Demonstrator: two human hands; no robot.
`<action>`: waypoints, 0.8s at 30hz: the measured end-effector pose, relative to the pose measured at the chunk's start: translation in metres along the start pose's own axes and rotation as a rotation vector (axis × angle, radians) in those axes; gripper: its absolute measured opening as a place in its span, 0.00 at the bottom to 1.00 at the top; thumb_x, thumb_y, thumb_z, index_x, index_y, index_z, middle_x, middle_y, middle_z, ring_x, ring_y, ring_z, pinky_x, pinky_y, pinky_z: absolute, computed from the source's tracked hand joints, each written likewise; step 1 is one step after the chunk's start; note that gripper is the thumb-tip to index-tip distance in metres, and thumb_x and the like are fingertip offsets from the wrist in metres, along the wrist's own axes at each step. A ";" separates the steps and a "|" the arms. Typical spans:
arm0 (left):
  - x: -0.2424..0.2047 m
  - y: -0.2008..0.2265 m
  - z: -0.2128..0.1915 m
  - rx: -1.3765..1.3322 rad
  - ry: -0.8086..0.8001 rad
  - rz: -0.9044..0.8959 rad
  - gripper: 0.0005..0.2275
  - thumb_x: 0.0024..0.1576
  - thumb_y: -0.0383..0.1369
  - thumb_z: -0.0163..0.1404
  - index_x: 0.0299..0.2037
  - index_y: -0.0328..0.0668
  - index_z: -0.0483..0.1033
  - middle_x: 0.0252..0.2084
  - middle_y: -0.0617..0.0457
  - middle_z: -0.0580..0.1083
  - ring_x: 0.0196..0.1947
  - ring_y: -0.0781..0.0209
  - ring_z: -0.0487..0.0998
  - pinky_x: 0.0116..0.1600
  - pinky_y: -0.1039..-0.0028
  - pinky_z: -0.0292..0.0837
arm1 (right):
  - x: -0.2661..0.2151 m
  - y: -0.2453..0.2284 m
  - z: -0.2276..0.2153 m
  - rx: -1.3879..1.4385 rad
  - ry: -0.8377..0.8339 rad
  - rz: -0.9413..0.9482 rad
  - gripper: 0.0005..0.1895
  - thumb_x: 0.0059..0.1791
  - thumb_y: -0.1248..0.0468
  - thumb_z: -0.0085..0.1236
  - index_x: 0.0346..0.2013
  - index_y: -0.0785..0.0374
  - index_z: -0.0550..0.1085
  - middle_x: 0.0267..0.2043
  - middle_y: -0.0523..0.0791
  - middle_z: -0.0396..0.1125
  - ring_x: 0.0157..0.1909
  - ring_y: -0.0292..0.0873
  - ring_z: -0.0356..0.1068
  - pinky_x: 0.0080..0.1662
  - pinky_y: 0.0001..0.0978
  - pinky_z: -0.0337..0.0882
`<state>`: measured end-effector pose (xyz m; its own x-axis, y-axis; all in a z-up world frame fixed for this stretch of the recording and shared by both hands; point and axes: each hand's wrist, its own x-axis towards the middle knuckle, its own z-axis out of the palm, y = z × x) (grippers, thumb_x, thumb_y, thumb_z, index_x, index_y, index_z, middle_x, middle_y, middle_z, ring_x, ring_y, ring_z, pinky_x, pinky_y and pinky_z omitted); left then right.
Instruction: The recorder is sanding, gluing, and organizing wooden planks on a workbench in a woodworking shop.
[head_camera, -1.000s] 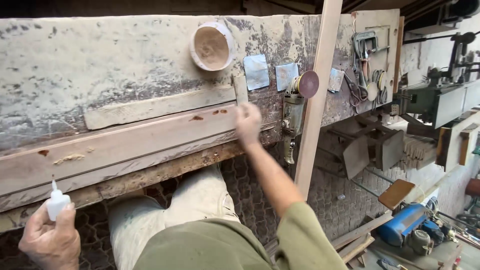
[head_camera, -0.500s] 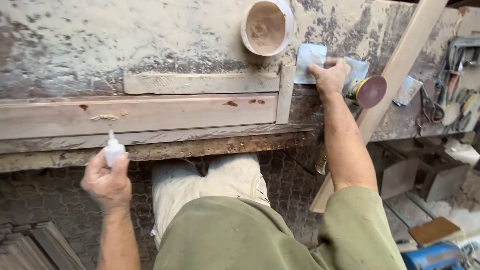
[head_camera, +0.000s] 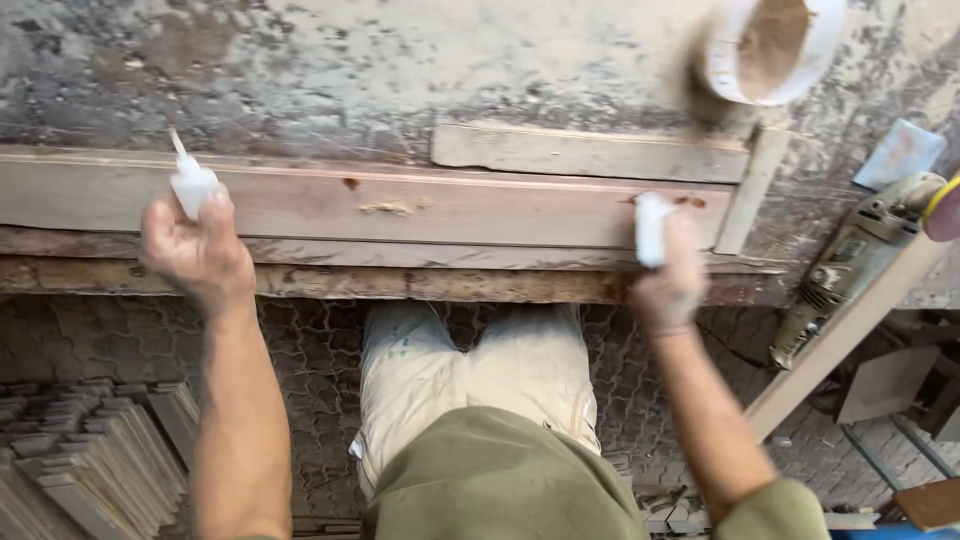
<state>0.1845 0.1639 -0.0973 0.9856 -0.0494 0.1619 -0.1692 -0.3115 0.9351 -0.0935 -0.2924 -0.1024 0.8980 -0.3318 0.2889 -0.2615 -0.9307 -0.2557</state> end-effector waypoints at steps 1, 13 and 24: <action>0.013 -0.022 -0.007 0.004 0.051 0.085 0.02 0.65 0.21 0.53 0.42 0.31 0.72 0.36 0.47 0.74 0.29 0.61 0.69 0.35 0.71 0.72 | -0.025 -0.032 0.025 0.071 -0.080 0.052 0.24 0.52 0.79 0.43 0.63 0.73 0.69 0.62 0.61 0.67 0.58 0.56 0.68 0.57 0.42 0.68; 0.051 -0.098 -0.028 0.151 0.059 0.301 0.08 0.69 0.25 0.50 0.55 0.28 0.71 0.41 0.41 0.75 0.29 0.53 0.74 0.34 0.67 0.76 | 0.028 -0.283 0.155 0.291 -0.573 -0.194 0.34 0.58 0.65 0.43 0.78 0.48 0.49 0.81 0.43 0.42 0.77 0.51 0.45 0.75 0.52 0.46; 0.050 -0.100 -0.033 0.090 0.126 0.306 0.08 0.68 0.26 0.50 0.55 0.30 0.72 0.40 0.43 0.75 0.30 0.55 0.75 0.35 0.67 0.76 | 0.044 -0.371 0.170 0.373 -0.448 -0.203 0.48 0.52 0.74 0.44 0.81 0.47 0.37 0.85 0.38 0.23 0.86 0.44 0.31 0.83 0.55 0.37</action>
<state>0.2504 0.2239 -0.1720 0.8800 -0.0375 0.4735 -0.4503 -0.3833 0.8064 0.1035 0.0639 -0.1517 0.9994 0.0189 -0.0294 -0.0010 -0.8250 -0.5651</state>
